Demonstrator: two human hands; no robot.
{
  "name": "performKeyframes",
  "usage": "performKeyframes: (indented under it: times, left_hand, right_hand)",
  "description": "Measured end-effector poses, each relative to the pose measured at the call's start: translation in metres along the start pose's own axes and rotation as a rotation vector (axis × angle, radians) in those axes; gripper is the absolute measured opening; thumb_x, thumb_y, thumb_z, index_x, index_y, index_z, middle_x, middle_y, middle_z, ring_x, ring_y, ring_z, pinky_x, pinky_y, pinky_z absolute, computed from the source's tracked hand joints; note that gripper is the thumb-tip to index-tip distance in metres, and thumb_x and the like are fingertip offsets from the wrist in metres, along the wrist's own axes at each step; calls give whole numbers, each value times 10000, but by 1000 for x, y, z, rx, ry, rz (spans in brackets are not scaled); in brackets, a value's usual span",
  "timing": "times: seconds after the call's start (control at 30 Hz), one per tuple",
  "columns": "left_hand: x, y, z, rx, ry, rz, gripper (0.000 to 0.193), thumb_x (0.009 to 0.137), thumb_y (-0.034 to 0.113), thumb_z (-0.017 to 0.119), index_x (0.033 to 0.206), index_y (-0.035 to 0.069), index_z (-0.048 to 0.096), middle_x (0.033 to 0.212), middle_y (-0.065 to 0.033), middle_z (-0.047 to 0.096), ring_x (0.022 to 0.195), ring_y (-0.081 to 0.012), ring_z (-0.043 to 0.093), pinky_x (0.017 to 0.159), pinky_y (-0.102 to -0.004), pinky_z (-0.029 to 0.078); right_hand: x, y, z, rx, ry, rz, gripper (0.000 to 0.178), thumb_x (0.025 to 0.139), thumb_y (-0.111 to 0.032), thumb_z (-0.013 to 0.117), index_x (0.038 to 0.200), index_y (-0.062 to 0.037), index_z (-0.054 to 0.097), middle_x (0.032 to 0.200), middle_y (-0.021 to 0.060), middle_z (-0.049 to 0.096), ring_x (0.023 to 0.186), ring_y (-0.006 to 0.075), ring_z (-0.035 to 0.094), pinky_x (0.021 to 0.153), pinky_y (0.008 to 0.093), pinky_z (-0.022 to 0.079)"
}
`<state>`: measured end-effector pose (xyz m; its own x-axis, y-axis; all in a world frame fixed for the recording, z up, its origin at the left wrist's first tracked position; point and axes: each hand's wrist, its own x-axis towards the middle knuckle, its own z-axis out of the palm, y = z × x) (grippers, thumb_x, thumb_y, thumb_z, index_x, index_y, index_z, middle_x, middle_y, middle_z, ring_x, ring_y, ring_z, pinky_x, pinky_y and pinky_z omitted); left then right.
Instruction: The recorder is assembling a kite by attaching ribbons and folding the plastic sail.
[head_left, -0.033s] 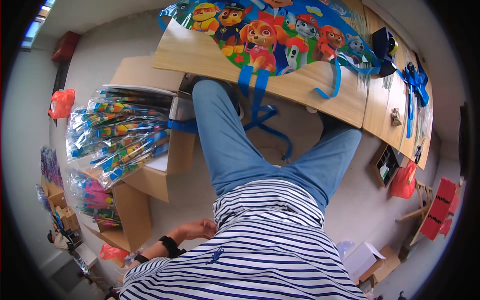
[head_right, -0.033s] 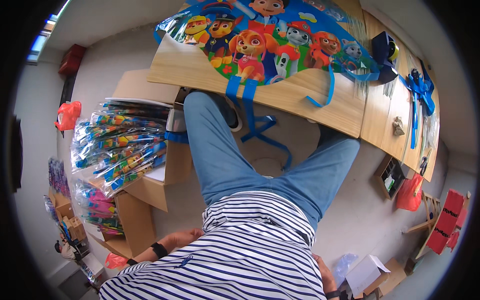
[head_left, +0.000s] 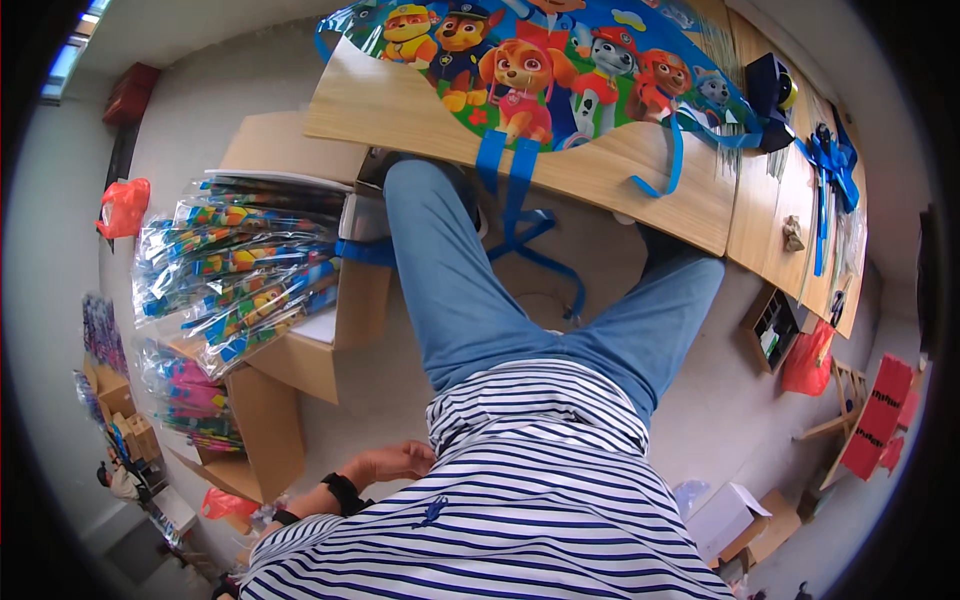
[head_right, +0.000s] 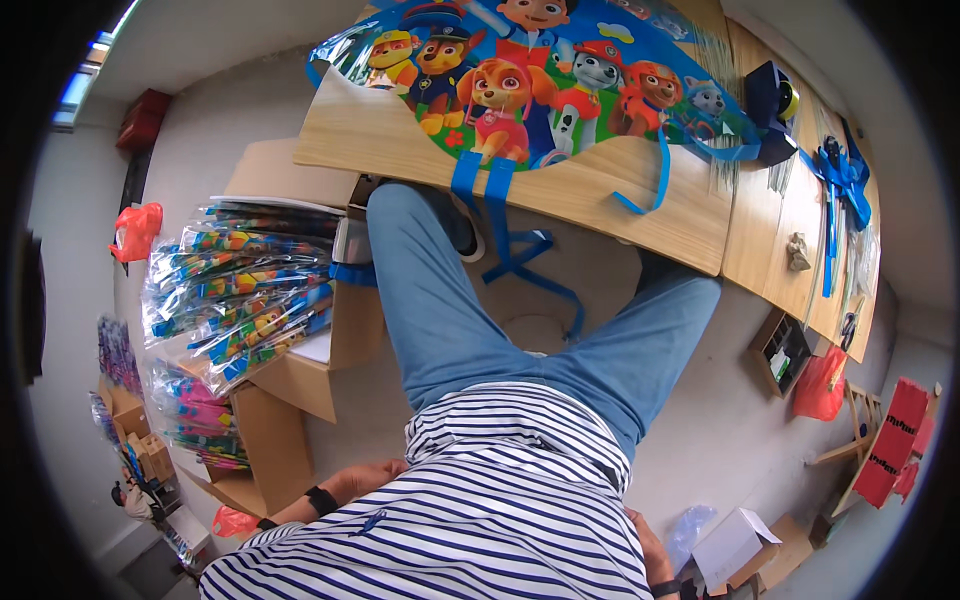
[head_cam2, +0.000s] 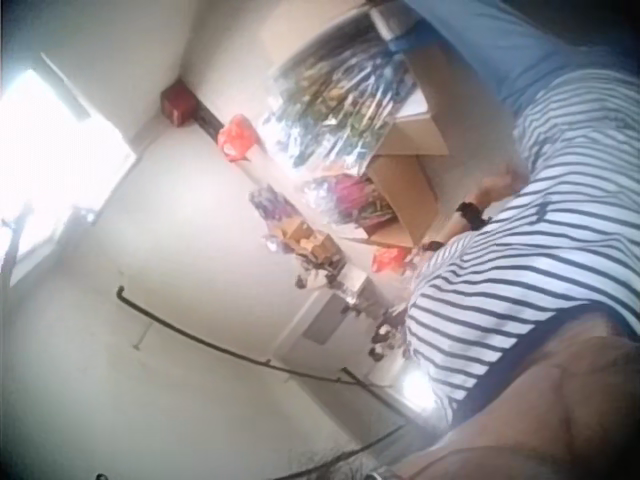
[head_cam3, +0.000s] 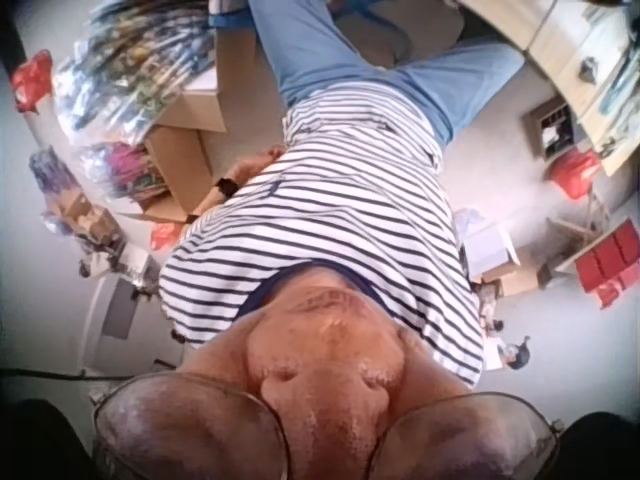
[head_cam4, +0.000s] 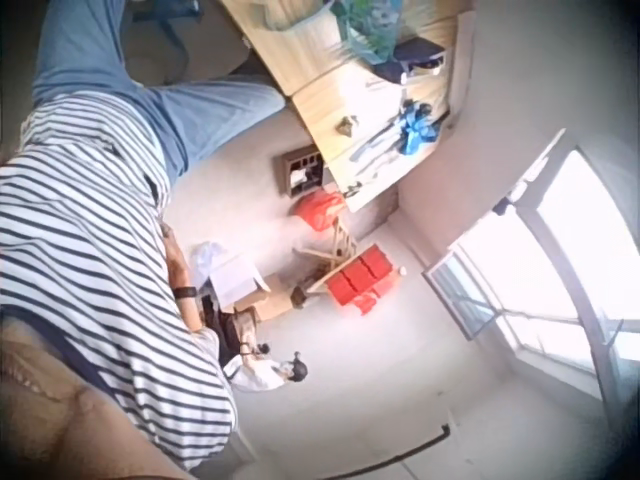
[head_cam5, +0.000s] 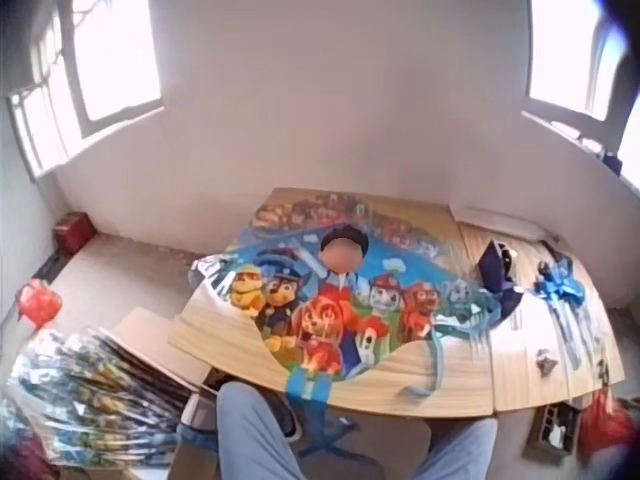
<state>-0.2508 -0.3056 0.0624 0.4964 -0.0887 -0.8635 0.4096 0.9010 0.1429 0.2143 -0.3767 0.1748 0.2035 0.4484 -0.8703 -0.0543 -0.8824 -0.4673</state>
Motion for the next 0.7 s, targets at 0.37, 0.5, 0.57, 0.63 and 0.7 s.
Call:
performKeyframes:
  times: [0.37, 0.5, 0.57, 0.63, 0.7]
  left_hand:
    - [-19, 14, 31, -24, 111, -79, 177, 986, 121, 694, 1138, 31, 705, 988, 13, 691, 872, -105, 598, 847, -237, 511]
    - [-22, 15, 34, -80, 89, -94, 186, 983, 116, 698, 1145, 24, 704, 991, 11, 696, 871, -105, 601, 849, -237, 513]
    - [-23, 16, 35, -102, 78, -101, 191, 982, 114, 700, 1148, 20, 704, 993, 9, 698, 870, -105, 602, 851, -237, 514]
    - [-23, 17, 35, -121, 69, -106, 196, 980, 111, 702, 1152, 17, 703, 995, 8, 701, 870, -105, 604, 852, -237, 515]
    - [-25, 18, 35, -136, 55, -109, 200, 979, 109, 704, 1155, 13, 703, 997, 6, 704, 869, -105, 605, 853, -237, 516]
  right_hand:
    - [27, -63, 18, -46, 39, -71, 170, 980, -47, 628, 1074, 22, 751, 959, 53, 761, 825, 148, 682, 787, 295, 560]
    - [32, -73, 21, -51, 41, -83, 166, 977, -48, 629, 1066, 21, 751, 954, 56, 760, 822, 155, 683, 784, 299, 561]
    - [34, -78, 23, -55, 43, -87, 165, 975, -49, 630, 1062, 20, 751, 951, 58, 760, 821, 158, 684, 783, 301, 561]
    - [36, -82, 25, -56, 47, -90, 163, 973, -49, 630, 1058, 19, 751, 948, 60, 759, 820, 161, 685, 782, 303, 561]
    - [37, -85, 26, -63, 48, -97, 161, 972, -50, 631, 1054, 18, 751, 945, 62, 759, 818, 165, 686, 781, 305, 562]
